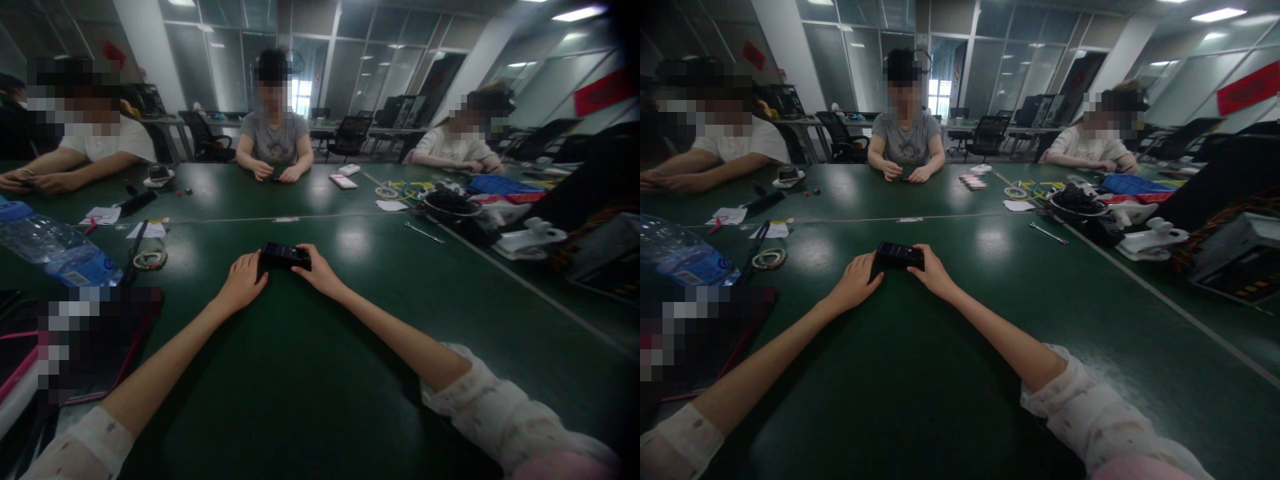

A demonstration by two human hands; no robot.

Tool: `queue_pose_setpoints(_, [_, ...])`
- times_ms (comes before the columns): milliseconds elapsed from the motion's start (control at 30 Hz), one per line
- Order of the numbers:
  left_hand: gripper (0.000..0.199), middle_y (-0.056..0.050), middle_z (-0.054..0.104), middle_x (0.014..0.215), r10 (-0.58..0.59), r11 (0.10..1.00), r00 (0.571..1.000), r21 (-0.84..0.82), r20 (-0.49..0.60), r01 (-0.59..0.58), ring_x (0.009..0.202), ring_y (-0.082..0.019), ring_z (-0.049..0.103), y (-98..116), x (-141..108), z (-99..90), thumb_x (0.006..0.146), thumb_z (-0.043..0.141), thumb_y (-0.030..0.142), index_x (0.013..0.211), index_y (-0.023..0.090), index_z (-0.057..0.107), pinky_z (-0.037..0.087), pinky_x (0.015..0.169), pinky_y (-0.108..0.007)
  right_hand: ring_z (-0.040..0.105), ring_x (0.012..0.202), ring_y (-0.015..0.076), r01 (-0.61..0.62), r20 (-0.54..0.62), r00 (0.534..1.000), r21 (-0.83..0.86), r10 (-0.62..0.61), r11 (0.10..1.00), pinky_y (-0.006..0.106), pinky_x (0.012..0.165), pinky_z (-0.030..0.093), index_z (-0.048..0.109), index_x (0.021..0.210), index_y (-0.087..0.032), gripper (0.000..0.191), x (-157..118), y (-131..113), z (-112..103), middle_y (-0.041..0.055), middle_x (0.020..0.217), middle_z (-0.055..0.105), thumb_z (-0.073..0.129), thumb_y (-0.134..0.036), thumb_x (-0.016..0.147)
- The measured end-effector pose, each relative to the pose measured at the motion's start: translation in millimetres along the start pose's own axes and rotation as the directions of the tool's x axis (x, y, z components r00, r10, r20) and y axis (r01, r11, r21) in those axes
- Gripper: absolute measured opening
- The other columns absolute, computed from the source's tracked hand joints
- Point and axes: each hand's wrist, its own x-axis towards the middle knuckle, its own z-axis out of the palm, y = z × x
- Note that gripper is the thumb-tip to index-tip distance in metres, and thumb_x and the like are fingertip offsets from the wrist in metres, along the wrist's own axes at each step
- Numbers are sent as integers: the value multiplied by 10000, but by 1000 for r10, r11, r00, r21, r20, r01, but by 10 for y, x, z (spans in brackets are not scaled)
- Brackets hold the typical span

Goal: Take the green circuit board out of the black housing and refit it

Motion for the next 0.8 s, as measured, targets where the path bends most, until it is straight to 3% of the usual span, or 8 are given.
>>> queue_pose_setpoints(433, [646, -214, 415, 1417, -1, 1000, 1000, 13, -16, 1, 1317, -313, 384, -25, -1, 52, 947, 365, 442, 1449, 58, 232, 346, 1061, -498, 561, 1158, 239, -21, -27, 999, 22, 22, 1000, 472, 1011, 450, 435, 1235, -228, 518, 2, -19, 3, 86, 1215, 572, 684, -206, 782])
queue_pose_setpoints(667, [556, -184, 436, 1399, 44, 999, 998, 17, -37, -43, 1317, -295, 378, -49, -10, 57, 954, 358, 430, 1398, 96, 340, 331, 1070, -492, 572, 1151, 233, 34, -124, 992, 118, -19, 992, 454, 1026, 458, 416, 1228, -226, 484, -3, -85, 2, 98, 1233, 554, 657, -246, 809])
queue_pose_setpoints(800, [510, -166, 431, 1404, 46, 999, 999, 6, -15, -45, 1320, -290, 375, -52, -16, 43, 958, 361, 429, 1365, 124, 398, 331, 1070, -497, 545, 1184, 246, 62, -247, 968, 85, -39, 994, 449, 1032, 463, 388, 1262, -230, 495, -5, -113, -14, 111, 1264, 520, 629, -306, 837])
